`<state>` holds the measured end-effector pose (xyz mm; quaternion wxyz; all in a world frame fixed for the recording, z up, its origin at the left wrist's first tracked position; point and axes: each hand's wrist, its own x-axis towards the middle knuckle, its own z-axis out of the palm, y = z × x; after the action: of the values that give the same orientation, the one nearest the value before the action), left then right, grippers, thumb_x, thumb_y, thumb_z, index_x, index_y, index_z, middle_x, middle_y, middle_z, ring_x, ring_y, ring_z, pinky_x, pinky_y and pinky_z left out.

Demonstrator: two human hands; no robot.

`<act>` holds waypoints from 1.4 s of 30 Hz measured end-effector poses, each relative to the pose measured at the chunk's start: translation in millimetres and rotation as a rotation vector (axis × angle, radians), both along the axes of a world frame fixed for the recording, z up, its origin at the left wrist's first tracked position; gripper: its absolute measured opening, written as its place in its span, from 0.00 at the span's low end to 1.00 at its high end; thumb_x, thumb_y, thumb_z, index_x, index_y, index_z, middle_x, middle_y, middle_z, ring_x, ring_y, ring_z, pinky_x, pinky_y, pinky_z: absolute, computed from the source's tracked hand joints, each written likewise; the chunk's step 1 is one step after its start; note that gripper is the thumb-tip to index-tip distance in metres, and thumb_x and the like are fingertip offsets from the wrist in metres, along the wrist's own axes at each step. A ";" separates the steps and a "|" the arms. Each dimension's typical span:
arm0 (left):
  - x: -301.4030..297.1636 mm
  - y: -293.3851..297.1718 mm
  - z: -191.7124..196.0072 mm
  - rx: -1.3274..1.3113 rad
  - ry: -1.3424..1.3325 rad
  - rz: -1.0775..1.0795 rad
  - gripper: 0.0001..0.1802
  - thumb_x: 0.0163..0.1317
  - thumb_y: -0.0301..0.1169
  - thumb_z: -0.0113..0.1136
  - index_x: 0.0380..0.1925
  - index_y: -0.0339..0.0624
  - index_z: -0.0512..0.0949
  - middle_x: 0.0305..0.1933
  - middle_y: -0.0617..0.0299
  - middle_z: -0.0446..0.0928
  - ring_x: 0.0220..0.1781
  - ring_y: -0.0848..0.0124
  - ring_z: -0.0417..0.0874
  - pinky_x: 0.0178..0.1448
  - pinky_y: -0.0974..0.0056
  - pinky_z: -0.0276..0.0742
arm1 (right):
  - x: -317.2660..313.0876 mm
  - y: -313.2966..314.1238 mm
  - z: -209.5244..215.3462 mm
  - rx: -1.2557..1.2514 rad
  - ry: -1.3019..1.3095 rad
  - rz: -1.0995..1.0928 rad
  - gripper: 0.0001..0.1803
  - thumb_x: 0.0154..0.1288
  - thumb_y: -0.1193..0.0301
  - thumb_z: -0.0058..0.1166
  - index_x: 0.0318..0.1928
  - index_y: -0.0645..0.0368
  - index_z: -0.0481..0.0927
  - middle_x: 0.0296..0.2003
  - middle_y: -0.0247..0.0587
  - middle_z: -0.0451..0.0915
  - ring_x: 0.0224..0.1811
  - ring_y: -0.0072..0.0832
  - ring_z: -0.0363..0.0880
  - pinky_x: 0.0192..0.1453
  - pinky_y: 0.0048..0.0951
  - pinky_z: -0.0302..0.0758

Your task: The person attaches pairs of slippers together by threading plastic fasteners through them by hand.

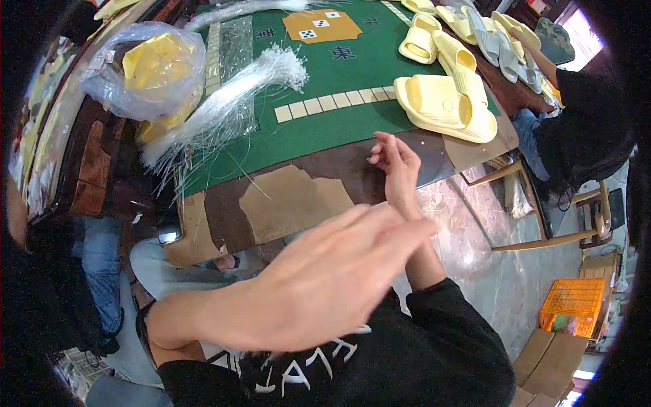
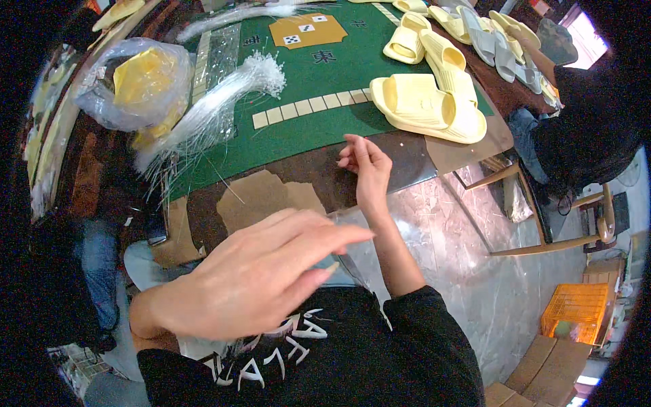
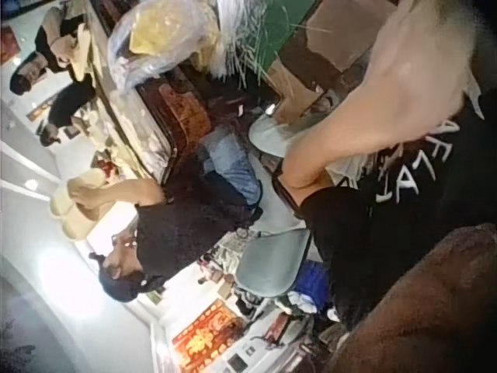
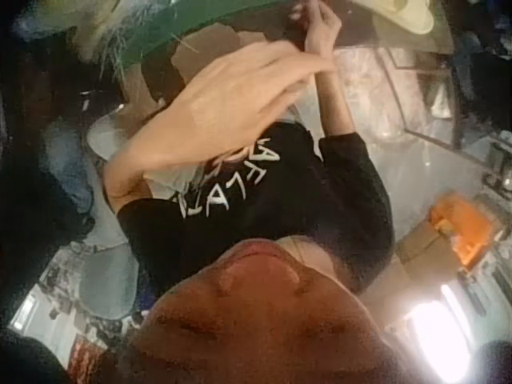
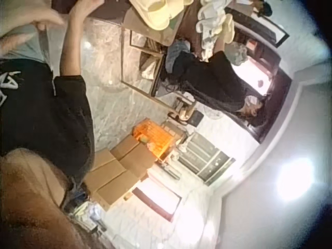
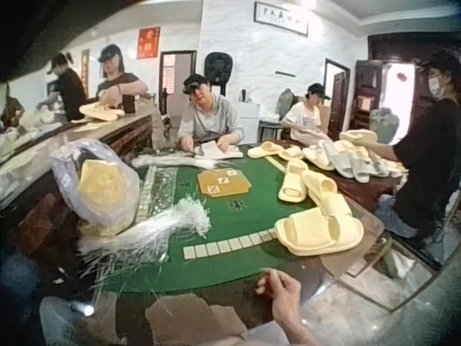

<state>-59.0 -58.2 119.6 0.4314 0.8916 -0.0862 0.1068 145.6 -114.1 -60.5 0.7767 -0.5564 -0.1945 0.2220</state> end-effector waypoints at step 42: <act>27.1 56.3 -130.0 -1.212 -0.173 0.820 0.20 0.68 0.44 0.45 0.49 0.39 0.66 0.31 0.60 0.74 0.22 0.74 0.74 0.21 0.71 0.72 | -40.1 -62.3 55.1 -0.181 -1.200 -0.261 0.17 0.65 0.77 0.46 0.53 0.68 0.62 0.46 0.49 0.68 0.47 0.34 0.69 0.53 0.31 0.65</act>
<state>-31.9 -1.8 -10.5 0.7656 0.4457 0.2945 0.3585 105.5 -176.4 -5.3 0.5022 -0.6672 -0.5081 -0.2108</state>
